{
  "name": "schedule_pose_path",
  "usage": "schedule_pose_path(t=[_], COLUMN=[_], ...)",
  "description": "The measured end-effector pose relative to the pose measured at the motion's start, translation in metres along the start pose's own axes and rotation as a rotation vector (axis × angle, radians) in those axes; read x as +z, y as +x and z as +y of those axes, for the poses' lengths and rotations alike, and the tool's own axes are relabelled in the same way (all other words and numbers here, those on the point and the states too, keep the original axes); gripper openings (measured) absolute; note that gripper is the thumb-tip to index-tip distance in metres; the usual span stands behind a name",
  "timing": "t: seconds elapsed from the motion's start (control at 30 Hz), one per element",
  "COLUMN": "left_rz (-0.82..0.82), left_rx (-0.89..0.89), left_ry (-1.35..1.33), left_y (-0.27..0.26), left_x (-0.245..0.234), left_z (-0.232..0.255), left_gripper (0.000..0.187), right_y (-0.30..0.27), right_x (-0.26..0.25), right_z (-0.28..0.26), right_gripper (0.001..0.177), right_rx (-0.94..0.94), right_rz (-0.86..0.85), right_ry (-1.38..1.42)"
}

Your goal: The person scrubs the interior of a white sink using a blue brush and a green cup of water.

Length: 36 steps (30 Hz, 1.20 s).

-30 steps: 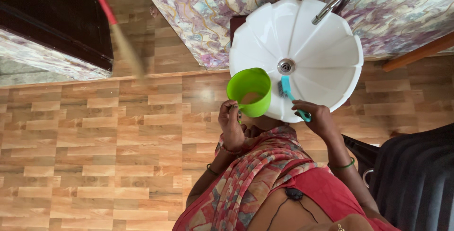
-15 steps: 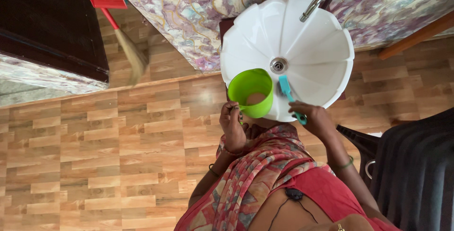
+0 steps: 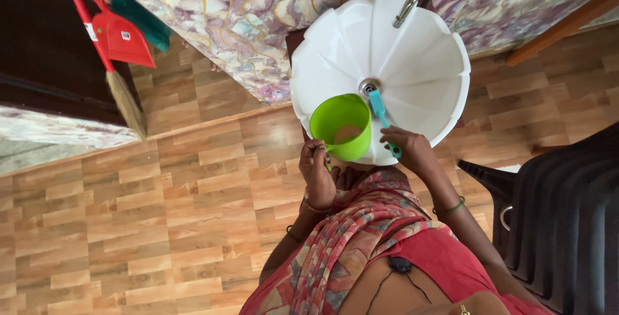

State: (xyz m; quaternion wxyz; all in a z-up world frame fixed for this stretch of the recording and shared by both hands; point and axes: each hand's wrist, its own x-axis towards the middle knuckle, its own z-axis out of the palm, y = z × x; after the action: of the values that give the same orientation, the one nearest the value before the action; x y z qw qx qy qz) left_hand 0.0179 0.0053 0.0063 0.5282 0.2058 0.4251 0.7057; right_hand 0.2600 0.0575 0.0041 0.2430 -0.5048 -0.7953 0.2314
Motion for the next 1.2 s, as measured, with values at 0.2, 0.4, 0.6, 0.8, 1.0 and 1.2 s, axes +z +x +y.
schedule_pose_path(t=[0.2, 0.4, 0.6, 0.8, 1.0, 1.2], left_rz=[0.012, 0.014, 0.012, 0.034, 0.046, 0.042], left_rx=[-0.065, -0.069, -0.030, 0.003, 0.083, 0.116], left_ry=[0.035, 0.029, 0.040, 0.023, -0.054, -0.077], left_y=[0.006, 0.008, 0.009, 0.015, 0.022, 0.031], left_x=[0.001, 0.008, 0.011, 0.016, 0.036, 0.053], left_z=[-0.006, -0.008, -0.002, -0.002, -0.006, -0.003], left_gripper=[0.014, 0.012, 0.012, 0.010, 0.011, 0.010], right_y=[-0.044, -0.021, 0.001, -0.024, -0.007, 0.018], right_x=[-0.042, -0.011, 0.006, -0.033, -0.018, 0.005], right_z=[-0.025, -0.009, 0.000, -0.009, 0.013, 0.035], right_gripper=[0.028, 0.034, 0.031, 0.026, 0.028, 0.024], right_rx=[0.197, 0.095, 0.071, 0.098, 0.032, -0.047], right_rz=[-0.100, 0.015, 0.037, -0.099, -0.064, -0.002], right_ry=[0.034, 0.121, 0.058, 0.135, 0.064, 0.013])
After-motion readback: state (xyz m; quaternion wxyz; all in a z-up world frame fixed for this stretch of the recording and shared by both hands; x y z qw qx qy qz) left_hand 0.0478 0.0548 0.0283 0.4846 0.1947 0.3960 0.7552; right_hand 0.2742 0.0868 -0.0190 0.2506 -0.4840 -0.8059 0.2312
